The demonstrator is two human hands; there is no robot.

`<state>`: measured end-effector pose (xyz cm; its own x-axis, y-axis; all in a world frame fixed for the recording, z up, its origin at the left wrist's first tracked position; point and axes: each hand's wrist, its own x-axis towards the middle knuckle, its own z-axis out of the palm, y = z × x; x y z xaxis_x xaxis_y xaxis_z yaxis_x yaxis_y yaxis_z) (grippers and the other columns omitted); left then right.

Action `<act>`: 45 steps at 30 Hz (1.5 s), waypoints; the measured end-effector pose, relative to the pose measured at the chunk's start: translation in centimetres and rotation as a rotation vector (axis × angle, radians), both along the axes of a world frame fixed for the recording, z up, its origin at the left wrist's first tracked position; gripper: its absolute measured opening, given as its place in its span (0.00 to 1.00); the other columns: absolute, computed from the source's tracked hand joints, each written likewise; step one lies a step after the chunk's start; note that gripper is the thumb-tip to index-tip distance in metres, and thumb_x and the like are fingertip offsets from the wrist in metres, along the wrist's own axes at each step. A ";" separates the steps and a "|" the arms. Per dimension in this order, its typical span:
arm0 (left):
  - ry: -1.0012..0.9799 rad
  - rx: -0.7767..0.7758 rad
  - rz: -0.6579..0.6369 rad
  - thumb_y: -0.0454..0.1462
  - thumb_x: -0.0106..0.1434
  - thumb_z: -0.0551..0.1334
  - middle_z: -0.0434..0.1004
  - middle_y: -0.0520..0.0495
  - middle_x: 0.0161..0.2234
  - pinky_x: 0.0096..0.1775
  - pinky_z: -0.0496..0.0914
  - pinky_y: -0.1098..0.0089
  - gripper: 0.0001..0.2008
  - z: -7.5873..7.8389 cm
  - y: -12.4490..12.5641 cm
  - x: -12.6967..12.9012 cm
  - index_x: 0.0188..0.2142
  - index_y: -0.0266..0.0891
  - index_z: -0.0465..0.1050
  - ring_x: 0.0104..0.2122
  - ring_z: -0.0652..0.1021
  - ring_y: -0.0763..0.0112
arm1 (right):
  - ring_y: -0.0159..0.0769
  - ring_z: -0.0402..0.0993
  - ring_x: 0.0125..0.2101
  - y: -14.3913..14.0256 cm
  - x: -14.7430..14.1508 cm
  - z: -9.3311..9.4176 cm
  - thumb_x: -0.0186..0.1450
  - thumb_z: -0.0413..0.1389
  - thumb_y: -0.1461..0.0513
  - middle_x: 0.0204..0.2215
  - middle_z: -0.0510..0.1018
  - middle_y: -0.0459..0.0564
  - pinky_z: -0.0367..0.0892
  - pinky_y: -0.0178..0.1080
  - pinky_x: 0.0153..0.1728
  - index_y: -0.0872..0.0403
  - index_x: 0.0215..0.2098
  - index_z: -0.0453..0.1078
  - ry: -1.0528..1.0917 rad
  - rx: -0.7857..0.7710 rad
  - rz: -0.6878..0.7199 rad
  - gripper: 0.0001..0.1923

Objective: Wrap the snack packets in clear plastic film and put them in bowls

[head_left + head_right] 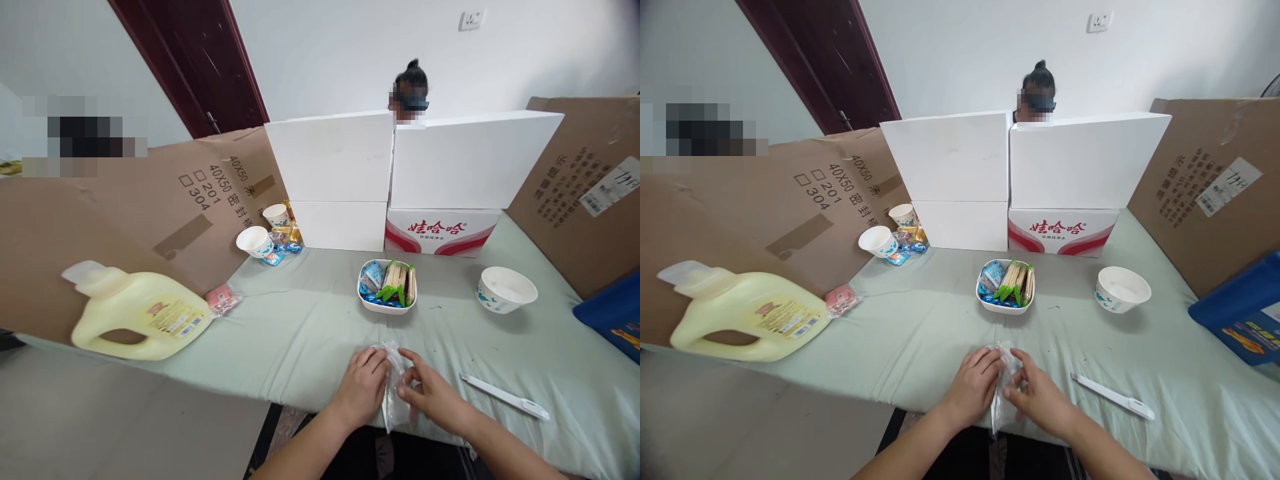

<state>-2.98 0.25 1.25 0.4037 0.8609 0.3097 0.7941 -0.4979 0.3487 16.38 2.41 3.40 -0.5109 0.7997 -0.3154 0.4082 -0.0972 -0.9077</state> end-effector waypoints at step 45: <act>-0.514 -0.149 -0.013 0.24 0.59 0.48 0.62 0.38 0.53 0.51 0.71 0.59 0.28 -0.3 -0.5 -0.8 0.58 0.39 0.55 0.50 0.70 0.64 | 0.32 0.71 0.26 4.0 -3.7 -1.0 0.69 0.46 0.65 0.30 0.75 0.47 0.55 0.34 0.25 0.53 0.36 0.67 -0.632 0.917 0.192 0.09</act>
